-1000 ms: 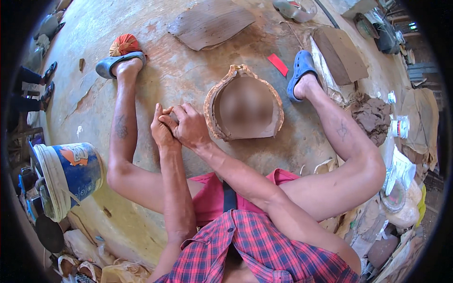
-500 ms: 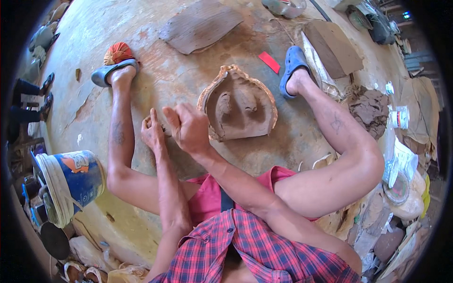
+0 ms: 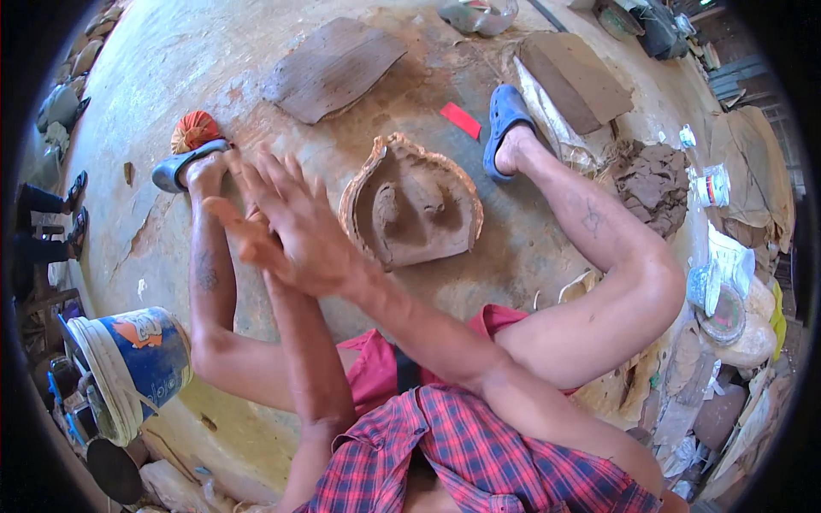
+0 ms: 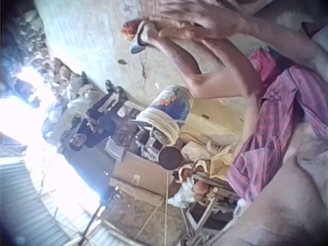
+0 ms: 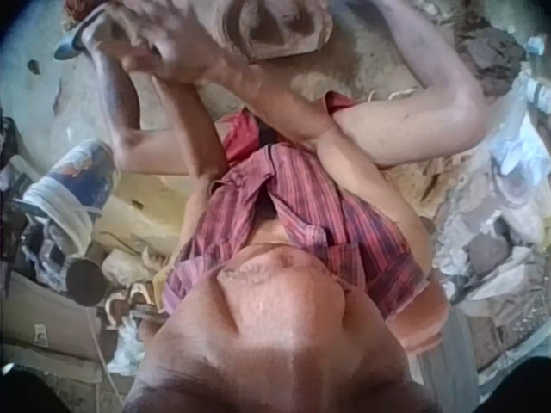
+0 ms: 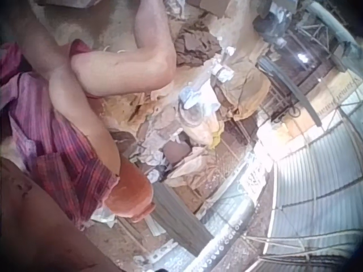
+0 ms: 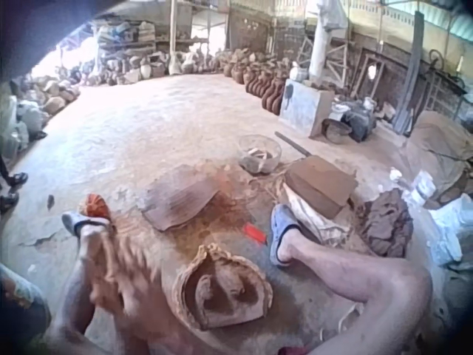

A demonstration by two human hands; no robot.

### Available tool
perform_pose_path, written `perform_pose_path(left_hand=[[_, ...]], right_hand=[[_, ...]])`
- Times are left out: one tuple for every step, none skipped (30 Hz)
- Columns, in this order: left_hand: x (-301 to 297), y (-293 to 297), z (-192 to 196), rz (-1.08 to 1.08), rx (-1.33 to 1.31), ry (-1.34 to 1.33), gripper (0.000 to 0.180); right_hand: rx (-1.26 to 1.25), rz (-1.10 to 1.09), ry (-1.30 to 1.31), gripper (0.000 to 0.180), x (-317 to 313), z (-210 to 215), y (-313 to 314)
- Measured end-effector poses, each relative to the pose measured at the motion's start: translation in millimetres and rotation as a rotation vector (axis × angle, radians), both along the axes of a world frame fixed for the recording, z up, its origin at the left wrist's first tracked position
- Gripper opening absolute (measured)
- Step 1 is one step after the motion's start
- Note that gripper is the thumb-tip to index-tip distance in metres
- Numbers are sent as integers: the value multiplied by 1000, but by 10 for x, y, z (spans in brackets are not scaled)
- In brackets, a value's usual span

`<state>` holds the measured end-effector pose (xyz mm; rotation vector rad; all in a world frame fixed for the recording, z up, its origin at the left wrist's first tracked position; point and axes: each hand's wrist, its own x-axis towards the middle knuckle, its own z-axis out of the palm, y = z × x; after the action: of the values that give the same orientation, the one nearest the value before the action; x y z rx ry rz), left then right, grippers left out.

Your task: The person uses a wire tool to cut a slab of clay, smooths the clay with a scraper and by hand, and then presses the slab into a mold, refining the edges and interior with a small tool and by hand.

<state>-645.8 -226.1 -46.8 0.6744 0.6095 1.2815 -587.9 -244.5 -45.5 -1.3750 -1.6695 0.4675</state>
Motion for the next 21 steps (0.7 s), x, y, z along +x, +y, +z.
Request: perform_pose_path(left_hand=[[-8, 0, -67, -9, 23, -18, 100], [-21, 56, -132, -42, 67, -91, 103], [34, 5, -225, -132, 144, -240, 105], [24, -41, -216, -196, 223, -342, 108], [116, -97, -156, -240, 268, -342, 111], [151, -127, -46, -240, 220, -78, 133], [209, -90, 49, -239, 218, -80, 133], [242, -15, 152, -154, 140, -13, 133], [250, 22, 195, -70, 61, 52, 132], [239, 29, 192, -72, 73, 59, 132], [289, 14, 166, -146, 123, -50, 134], [342, -6, 140, -222, 171, -160, 136], [337, -53, 76, -291, 198, -255, 138], [356, -131, 120, -266, 228, -48, 137], [347, -107, 141, -266, 219, -42, 137], [427, -13, 202, -183, 202, 37, 133], [459, -8, 221, -106, 165, 126, 129], [454, -40, 176, -104, 159, 128, 129], [470, -89, 69, -219, 127, 45, 133], [500, -69, 36, -334, 116, -43, 137], [552, -59, 32, -397, 106, -93, 139]], right_hand=[[-6, 77, 192, 113, 7, 8, -66], [48, 153, 246, 115, 96, -57, -10], [51, 147, 247, 115, 238, -95, 80], [-103, 102, 298, 115, 349, -83, 204], [-267, 41, 324, 114, 491, -61, 246], [-238, -29, 412, 111, 557, -39, 246], [-241, -29, 410, 111, 525, -38, 209], [-50, 46, 342, 109, 393, -22, 123], [142, 118, 273, 108, 275, -14, 14], [182, 164, 275, 112, 209, 9, -92], [197, 151, 257, 112, 307, -37, -2], [154, 75, 373, 116, 454, -138, 162], [92, -1, 507, 121, 537, -255, 262], [-19, -30, 640, 120, 563, -92, 218], [-127, -75, 783, 120, 581, 73, 146], [14, -12, 572, 118, 483, 154, 35], [137, 40, 373, 116, 396, 174, -100], [145, 8, 256, 119, 375, 137, -158], [139, -7, 252, 119, 521, 64, -131], [50, -59, 395, 124, 768, 63, 20], [1, -90, 463, 126, 834, 68, 19]])
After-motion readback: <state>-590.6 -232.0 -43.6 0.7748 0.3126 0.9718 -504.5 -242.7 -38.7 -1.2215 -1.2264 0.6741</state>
